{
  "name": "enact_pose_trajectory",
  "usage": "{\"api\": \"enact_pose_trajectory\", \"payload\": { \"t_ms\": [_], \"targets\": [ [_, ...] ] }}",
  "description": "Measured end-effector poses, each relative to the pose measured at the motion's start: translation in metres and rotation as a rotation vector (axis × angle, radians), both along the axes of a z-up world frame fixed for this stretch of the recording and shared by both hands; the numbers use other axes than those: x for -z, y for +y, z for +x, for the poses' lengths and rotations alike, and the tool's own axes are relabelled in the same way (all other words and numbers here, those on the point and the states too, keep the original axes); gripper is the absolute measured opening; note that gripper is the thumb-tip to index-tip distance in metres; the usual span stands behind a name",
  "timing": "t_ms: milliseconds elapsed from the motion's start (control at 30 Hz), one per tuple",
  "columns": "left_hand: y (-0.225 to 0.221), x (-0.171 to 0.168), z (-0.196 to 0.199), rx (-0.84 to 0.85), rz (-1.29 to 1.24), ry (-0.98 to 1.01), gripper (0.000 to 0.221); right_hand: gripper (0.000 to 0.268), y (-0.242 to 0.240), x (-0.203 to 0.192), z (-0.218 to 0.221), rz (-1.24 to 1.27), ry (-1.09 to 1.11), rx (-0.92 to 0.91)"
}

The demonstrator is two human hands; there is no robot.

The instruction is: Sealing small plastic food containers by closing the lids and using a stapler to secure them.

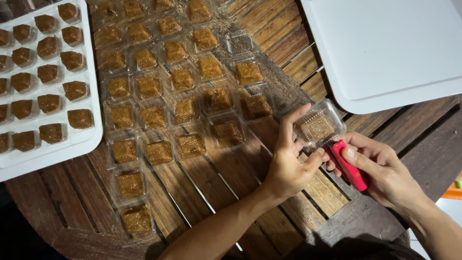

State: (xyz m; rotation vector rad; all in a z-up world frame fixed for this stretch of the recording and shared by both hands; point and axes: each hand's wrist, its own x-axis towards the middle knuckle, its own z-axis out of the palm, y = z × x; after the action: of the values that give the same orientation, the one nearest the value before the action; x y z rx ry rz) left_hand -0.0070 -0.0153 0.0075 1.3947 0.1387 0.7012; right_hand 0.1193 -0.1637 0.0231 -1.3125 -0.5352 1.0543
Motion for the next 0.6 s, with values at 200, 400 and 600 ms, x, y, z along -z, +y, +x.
{"api": "enact_pose_trajectory", "payload": {
  "t_ms": [200,400,600],
  "targets": [
    [-0.001,0.001,-0.001,-0.017,0.068,0.000,0.073,0.030,0.000,0.000,-0.002,0.013,0.006,0.005],
    [-0.003,-0.003,-0.002,0.019,-0.006,0.000,0.077,0.025,0.003,0.005,-0.003,0.060,-0.081,0.049],
    [-0.003,0.000,-0.003,0.038,-0.094,-0.013,0.071,0.050,-0.008,0.005,0.017,-0.241,-0.197,-0.093]
  ]
}}
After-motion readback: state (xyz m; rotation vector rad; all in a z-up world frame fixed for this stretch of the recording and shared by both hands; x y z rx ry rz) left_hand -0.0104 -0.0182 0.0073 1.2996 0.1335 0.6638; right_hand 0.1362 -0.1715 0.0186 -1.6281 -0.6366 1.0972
